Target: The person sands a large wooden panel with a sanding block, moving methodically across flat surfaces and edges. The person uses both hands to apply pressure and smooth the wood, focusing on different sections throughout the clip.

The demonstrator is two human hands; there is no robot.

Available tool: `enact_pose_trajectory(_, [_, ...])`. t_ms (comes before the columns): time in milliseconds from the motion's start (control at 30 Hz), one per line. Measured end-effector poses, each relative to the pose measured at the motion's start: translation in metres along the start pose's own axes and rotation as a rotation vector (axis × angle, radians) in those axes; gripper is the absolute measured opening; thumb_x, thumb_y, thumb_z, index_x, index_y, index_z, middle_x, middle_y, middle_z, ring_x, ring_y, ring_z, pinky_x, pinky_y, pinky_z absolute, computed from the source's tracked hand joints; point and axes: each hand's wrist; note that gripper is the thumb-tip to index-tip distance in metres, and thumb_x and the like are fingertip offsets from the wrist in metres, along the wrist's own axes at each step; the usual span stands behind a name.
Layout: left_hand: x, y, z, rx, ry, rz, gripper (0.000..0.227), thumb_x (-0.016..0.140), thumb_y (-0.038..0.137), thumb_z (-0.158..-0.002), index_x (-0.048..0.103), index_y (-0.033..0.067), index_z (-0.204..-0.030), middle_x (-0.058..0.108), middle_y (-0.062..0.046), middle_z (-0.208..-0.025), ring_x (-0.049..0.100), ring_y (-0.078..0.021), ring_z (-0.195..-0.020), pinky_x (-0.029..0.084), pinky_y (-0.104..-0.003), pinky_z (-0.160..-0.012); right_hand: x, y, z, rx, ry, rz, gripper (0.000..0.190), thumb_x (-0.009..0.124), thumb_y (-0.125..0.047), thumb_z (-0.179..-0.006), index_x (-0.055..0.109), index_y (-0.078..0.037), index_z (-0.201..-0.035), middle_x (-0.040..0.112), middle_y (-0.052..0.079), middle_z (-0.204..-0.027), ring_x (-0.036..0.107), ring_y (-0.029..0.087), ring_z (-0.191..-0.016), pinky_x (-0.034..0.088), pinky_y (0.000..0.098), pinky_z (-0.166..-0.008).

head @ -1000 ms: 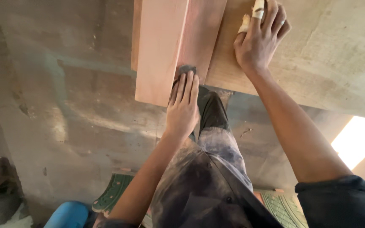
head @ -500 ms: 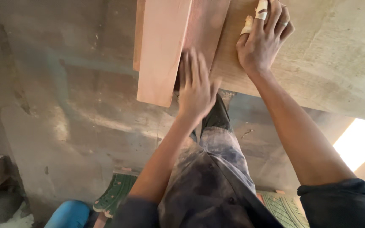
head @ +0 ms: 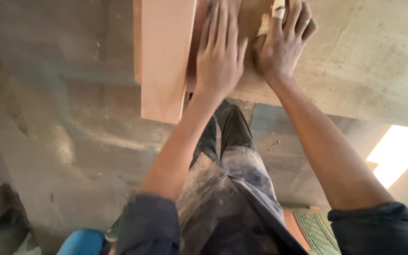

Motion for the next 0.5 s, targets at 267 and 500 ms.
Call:
enact_pose_trajectory(267, [-0.006, -0.007, 0.010, -0.017, -0.132, -0.040, 0.060, 0.057, 0.024, -0.109, 0.036, 0.0003, -0.159, 0.036, -0.015, -0.166, 0.036, -0.0305, -0.155, 0.029, -0.046, -0.129, -0.001, -0.004, 0.003, -0.013, -0.005, 0.026, 0.065, 0.062, -0.002, -0.078, 0.049, 0.003, -0.142, 0.039, 0.020, -0.156, 0.035, 0.041, -0.143, 0.029, 0.0557, -0.116])
enact_pose_trajectory(500, [-0.015, 0.002, 0.012, -0.040, -0.109, -0.016, 0.058, 0.058, 0.023, -0.109, 0.039, -0.0004, -0.157, 0.038, -0.016, -0.164, 0.037, -0.0303, -0.155, 0.030, -0.046, -0.131, 0.000, -0.005, -0.008, -0.003, 0.003, 0.018, 0.062, 0.063, 0.000, -0.080, 0.049, 0.002, -0.141, 0.038, 0.019, -0.155, 0.035, 0.039, -0.144, 0.029, 0.0553, -0.117])
Point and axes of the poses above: each hand's wrist, its own z-axis away from the middle knuckle, its own x-axis out of the palm, y = z × x
